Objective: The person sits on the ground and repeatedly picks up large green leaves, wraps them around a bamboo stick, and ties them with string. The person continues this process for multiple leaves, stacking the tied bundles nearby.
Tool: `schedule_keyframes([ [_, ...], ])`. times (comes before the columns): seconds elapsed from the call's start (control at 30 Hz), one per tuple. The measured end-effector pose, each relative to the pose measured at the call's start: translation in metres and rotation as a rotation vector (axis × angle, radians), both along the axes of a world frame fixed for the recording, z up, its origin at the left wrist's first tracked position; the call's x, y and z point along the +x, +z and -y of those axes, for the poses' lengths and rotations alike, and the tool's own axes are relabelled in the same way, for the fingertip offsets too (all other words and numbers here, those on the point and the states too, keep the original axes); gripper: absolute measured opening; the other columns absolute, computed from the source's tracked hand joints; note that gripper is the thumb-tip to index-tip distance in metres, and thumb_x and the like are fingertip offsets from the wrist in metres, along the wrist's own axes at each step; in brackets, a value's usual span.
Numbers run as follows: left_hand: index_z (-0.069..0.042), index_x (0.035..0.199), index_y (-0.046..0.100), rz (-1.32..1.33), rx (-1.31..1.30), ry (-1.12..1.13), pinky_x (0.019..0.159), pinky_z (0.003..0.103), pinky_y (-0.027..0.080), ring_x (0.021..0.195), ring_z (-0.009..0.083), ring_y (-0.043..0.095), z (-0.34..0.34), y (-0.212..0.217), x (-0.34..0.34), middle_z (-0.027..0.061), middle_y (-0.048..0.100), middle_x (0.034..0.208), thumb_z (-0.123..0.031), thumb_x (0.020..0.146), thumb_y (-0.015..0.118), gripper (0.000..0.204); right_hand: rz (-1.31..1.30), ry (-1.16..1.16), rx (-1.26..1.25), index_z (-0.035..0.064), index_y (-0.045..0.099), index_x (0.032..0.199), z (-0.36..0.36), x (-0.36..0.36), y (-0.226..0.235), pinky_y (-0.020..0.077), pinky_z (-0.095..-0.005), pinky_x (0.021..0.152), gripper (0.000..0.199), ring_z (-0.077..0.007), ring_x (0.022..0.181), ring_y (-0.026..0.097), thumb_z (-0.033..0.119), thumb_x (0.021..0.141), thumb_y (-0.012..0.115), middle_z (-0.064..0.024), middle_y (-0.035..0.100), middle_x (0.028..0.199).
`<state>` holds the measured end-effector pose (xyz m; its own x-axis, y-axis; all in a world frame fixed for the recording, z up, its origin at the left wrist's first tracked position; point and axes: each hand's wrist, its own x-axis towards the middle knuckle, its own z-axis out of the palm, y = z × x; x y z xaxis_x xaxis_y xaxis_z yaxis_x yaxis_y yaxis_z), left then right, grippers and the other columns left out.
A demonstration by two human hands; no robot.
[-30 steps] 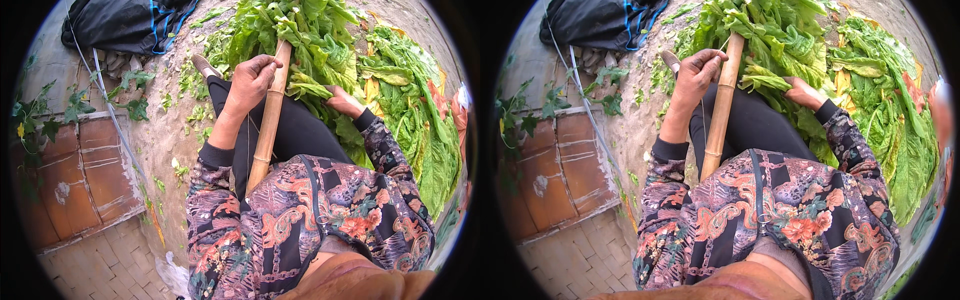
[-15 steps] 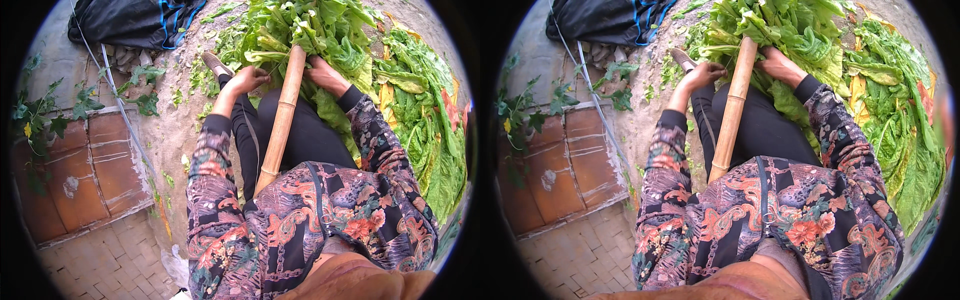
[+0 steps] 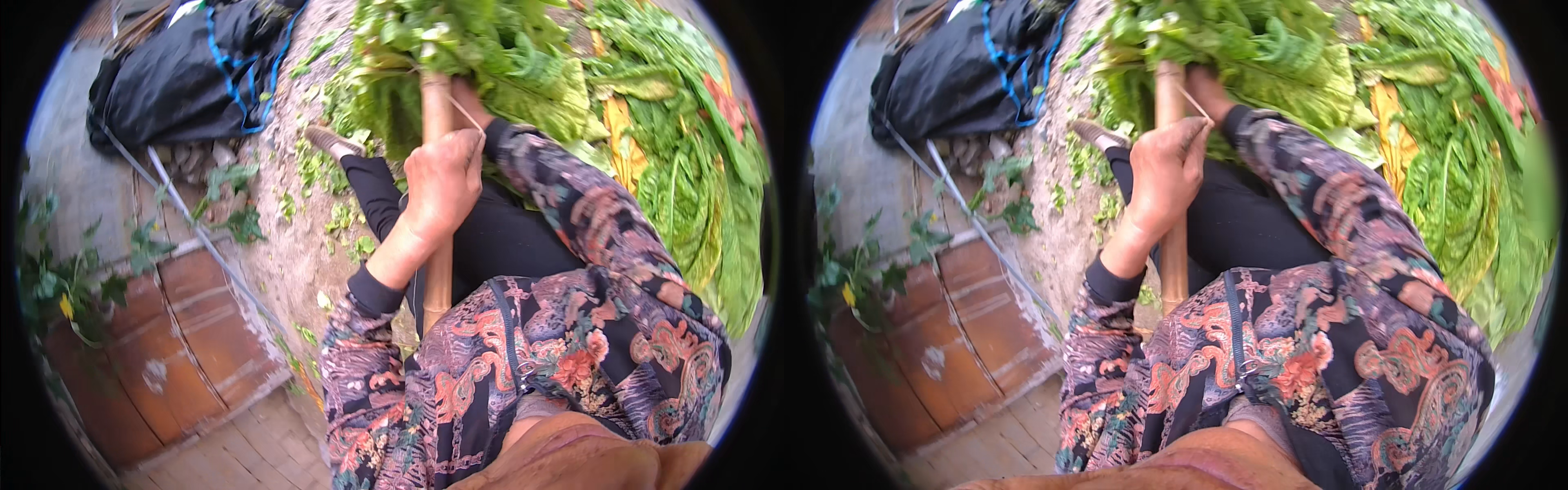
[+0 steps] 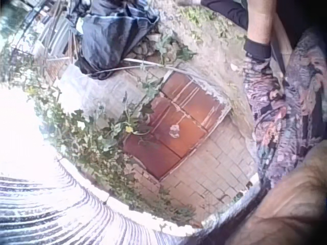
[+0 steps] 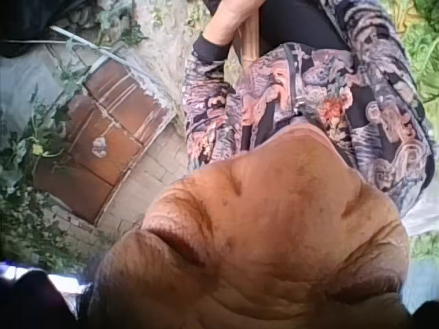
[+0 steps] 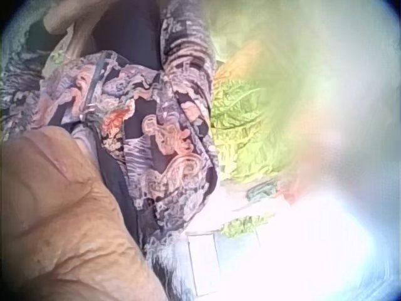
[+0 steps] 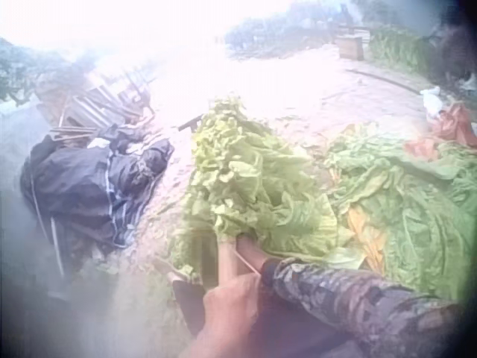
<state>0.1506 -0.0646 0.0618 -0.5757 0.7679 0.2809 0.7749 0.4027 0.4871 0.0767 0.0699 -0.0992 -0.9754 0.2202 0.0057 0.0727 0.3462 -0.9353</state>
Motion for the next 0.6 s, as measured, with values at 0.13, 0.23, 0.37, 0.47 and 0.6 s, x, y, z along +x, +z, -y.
schedule_keyframes([
  [0.13,-0.004,0.084,0.064,-0.01,-0.39,-0.263,0.061,0.039,0.048,0.07,0.034,0.061,-0.01,-0.015,0.021,0.0155,0.063,0.075,-0.01,0.082,0.058,0.009,-0.438,-0.313,0.039,0.0061,0.049,0.118,0.049,-0.008,0.018,0.0372,-0.038,0.094,0.039,-0.0265,0.107,0.05,0.034,0.092,0.042,-0.017,0.054,0.117],
  [0.23,-0.005,0.071,0.053,0.05,-0.454,-0.542,0.055,0.043,0.047,0.062,0.0346,0.06,-0.009,-0.016,0.022,0.015,0.058,0.066,-0.003,0.075,0.054,0.005,-0.245,-0.016,0.222,0.0034,0.047,0.12,0.023,0.05,0.028,0.0365,-0.0438,0.095,0.05,-0.0365,0.111,0.048,0.039,0.085,0.054,-0.0215,0.05,0.12],
  [0.37,-0.005,0.071,0.056,0.093,-0.616,-0.594,0.055,0.042,0.048,0.063,0.0343,0.06,-0.007,-0.007,0.031,0.0145,0.059,0.069,-0.003,0.075,0.056,0.004,-0.421,0.112,0.25,0.004,0.062,0.103,-0.05,0.183,0.027,0.0516,-0.0381,0.076,0.038,-0.0288,0.094,0.062,0.032,0.078,0.068,-0.0177,0.061,0.108],
  [0.47,-0.003,0.072,0.055,0.146,-0.569,-0.633,0.055,0.041,0.047,0.065,0.0341,0.06,-0.017,-0.012,0.028,0.0146,0.059,0.07,-0.005,0.076,0.057,0.005,0.078,-0.668,0.479,0.0092,0.063,0.105,-0.192,0.289,-0.017,0.0545,-0.0299,0.07,0.028,-0.0151,0.082,0.066,0.03,0.086,0.06,-0.0077,0.067,0.097],
  [0.6,-0.004,0.073,0.057,0.122,-0.582,-0.597,0.054,0.042,0.046,0.065,0.034,0.06,-0.017,-0.003,0.035,0.0146,0.06,0.07,-0.006,0.078,0.057,0.006,0.874,-1.164,0.997,0.0079,0.037,0.135,-0.315,0.429,-0.063,0.0386,-0.0381,0.1,0.074,-0.0331,0.119,0.048,0.047,0.078,0.063,-0.0187,0.052,0.127],
])
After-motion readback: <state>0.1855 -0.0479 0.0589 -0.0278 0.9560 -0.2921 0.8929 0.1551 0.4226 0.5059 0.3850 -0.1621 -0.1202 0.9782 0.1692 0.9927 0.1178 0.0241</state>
